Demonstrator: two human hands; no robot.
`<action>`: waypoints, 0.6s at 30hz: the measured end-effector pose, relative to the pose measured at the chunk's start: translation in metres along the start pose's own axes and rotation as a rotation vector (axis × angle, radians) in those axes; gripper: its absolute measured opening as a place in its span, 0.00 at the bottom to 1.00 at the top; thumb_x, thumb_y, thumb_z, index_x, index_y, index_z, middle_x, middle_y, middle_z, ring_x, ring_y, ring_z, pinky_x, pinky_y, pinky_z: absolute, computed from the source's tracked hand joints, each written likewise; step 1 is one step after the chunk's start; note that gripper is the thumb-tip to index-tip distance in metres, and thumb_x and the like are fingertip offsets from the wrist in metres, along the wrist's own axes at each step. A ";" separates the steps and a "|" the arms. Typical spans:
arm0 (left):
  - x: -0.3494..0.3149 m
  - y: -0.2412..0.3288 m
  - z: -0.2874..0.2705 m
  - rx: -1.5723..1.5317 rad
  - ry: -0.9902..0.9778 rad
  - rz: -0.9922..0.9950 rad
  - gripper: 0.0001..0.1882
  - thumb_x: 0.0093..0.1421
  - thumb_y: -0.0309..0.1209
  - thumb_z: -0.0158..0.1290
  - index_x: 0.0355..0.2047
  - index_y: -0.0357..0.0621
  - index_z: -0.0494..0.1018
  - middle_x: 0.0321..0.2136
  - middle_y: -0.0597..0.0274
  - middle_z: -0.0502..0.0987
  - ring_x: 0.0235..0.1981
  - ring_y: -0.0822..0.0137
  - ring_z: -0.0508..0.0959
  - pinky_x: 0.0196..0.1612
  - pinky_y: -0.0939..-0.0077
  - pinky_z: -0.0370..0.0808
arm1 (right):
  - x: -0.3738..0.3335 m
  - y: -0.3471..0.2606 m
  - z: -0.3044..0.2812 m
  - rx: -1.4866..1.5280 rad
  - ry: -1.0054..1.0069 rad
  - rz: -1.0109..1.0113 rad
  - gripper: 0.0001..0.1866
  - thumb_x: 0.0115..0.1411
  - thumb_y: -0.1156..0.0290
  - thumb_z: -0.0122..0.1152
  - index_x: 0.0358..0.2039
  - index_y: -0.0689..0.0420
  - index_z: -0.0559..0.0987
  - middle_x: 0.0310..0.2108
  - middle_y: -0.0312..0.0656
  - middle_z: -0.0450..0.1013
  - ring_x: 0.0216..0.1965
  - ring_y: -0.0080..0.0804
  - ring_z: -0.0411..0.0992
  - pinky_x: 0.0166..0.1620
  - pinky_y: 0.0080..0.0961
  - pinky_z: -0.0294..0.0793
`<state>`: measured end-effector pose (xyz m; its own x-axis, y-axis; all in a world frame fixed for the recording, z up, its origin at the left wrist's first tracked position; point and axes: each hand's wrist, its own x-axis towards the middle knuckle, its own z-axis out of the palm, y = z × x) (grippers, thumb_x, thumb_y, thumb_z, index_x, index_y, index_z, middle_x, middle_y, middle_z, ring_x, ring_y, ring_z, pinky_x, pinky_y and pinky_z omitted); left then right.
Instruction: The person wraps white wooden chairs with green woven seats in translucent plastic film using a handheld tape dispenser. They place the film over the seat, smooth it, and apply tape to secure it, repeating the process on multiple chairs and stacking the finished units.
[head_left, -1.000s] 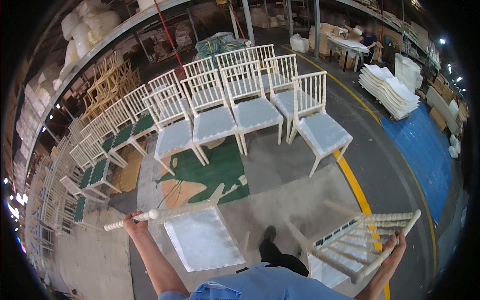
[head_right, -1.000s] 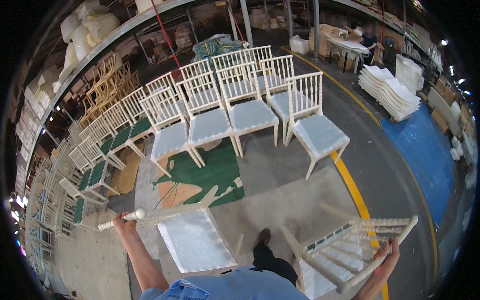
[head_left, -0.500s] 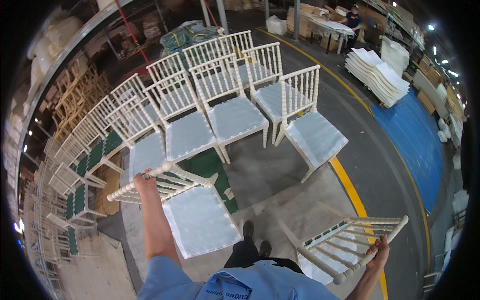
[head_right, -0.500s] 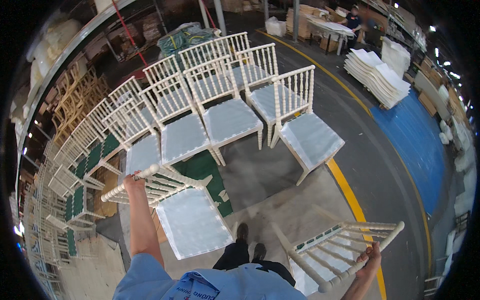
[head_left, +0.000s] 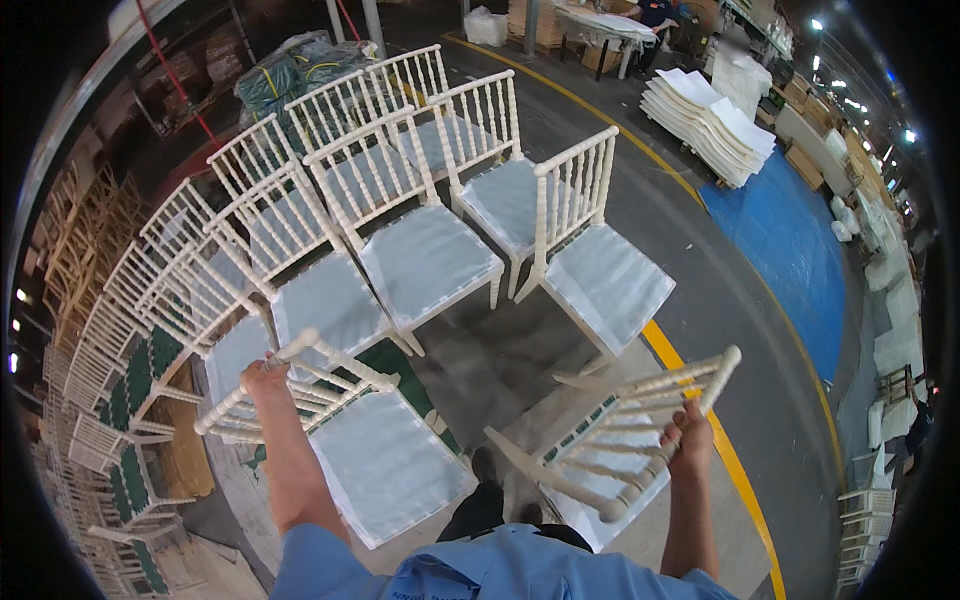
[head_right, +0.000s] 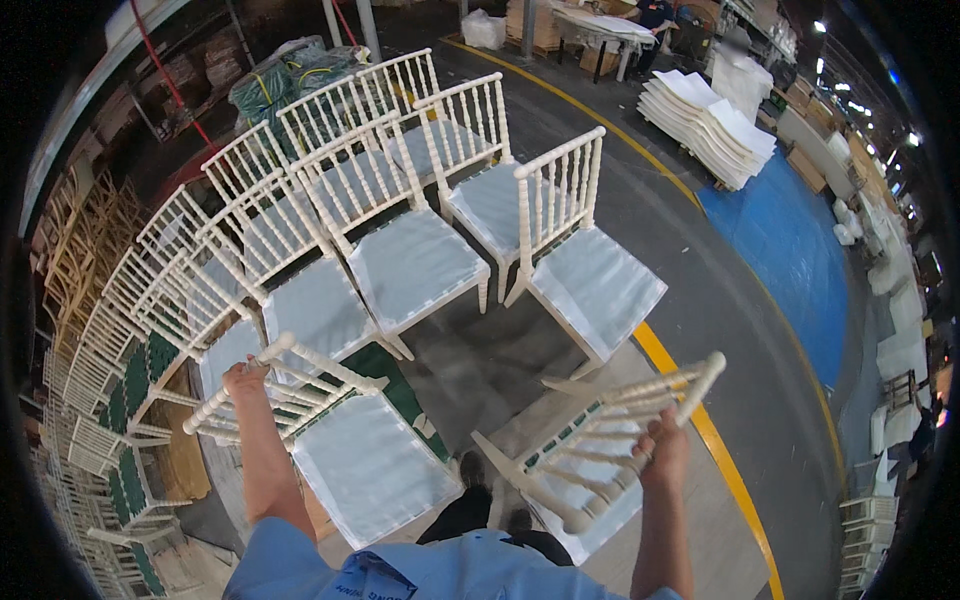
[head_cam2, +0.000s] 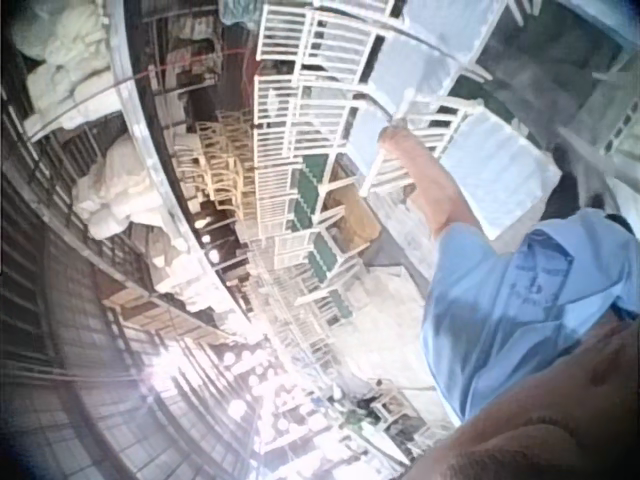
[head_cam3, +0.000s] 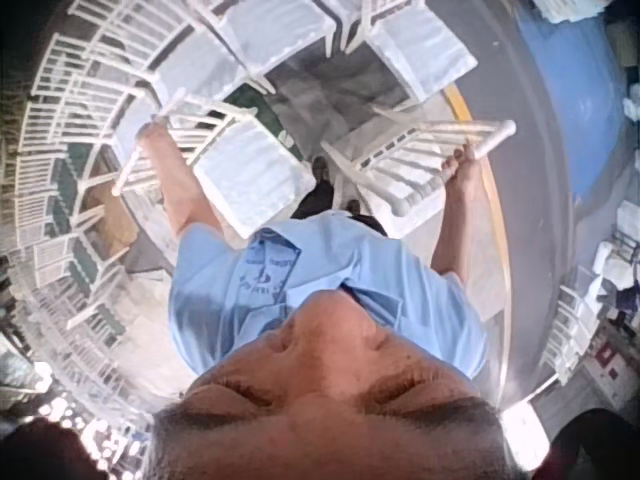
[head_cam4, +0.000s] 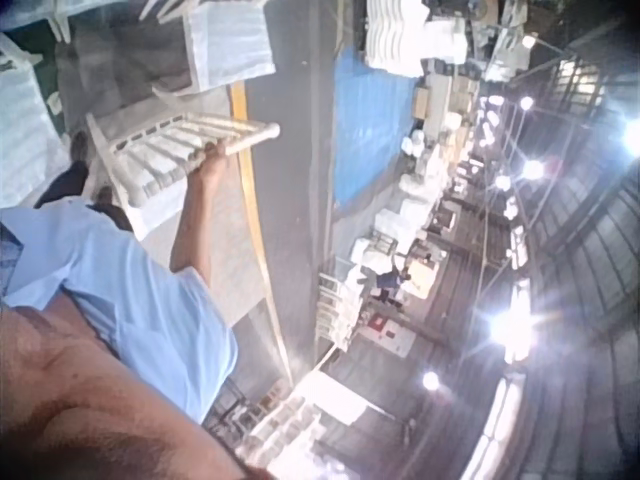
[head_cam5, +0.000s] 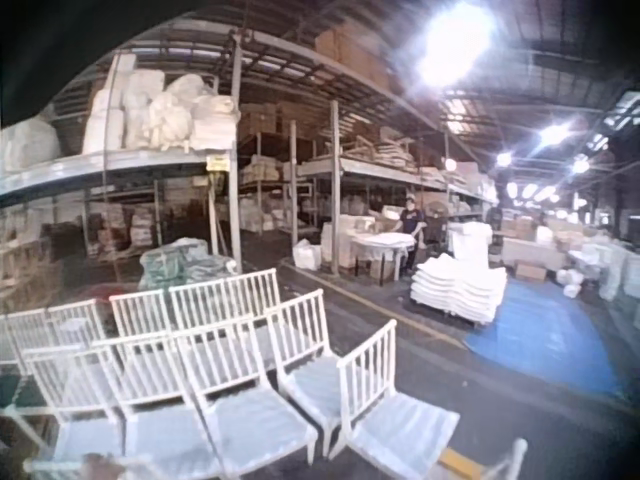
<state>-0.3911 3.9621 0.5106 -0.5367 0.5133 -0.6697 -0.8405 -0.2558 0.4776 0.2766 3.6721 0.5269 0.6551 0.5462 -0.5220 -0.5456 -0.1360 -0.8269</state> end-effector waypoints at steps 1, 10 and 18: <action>0.010 -0.003 0.008 0.011 0.003 -0.022 0.22 0.68 0.29 0.41 0.62 0.40 0.56 0.54 0.54 0.66 0.50 0.56 0.71 0.65 0.31 0.59 | 0.007 0.005 0.031 -0.002 0.001 -0.001 0.18 0.76 0.52 0.57 0.45 0.55 0.72 0.26 0.32 0.65 0.20 0.23 0.65 0.22 0.27 0.69; 0.090 -0.039 0.058 0.016 0.012 -0.011 0.21 0.72 0.31 0.37 0.63 0.41 0.58 0.55 0.52 0.66 0.51 0.57 0.72 0.65 0.28 0.62 | 0.076 0.065 0.304 0.115 -0.200 0.060 0.17 0.78 0.55 0.54 0.50 0.58 0.69 0.35 0.40 0.66 0.28 0.35 0.70 0.31 0.37 0.75; 0.122 -0.048 0.056 0.088 -0.249 0.026 0.22 0.77 0.31 0.38 0.66 0.35 0.57 0.57 0.49 0.65 0.55 0.49 0.74 0.65 0.30 0.70 | 0.134 0.104 0.497 0.093 -0.464 0.259 0.18 0.77 0.59 0.55 0.57 0.58 0.69 0.43 0.45 0.68 0.35 0.45 0.76 0.34 0.46 0.75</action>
<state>-0.4125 4.0831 0.4378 -0.5144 0.6959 -0.5011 -0.8112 -0.2052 0.5476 0.0486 4.1419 0.4747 0.2050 0.8152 -0.5416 -0.7162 -0.2523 -0.6507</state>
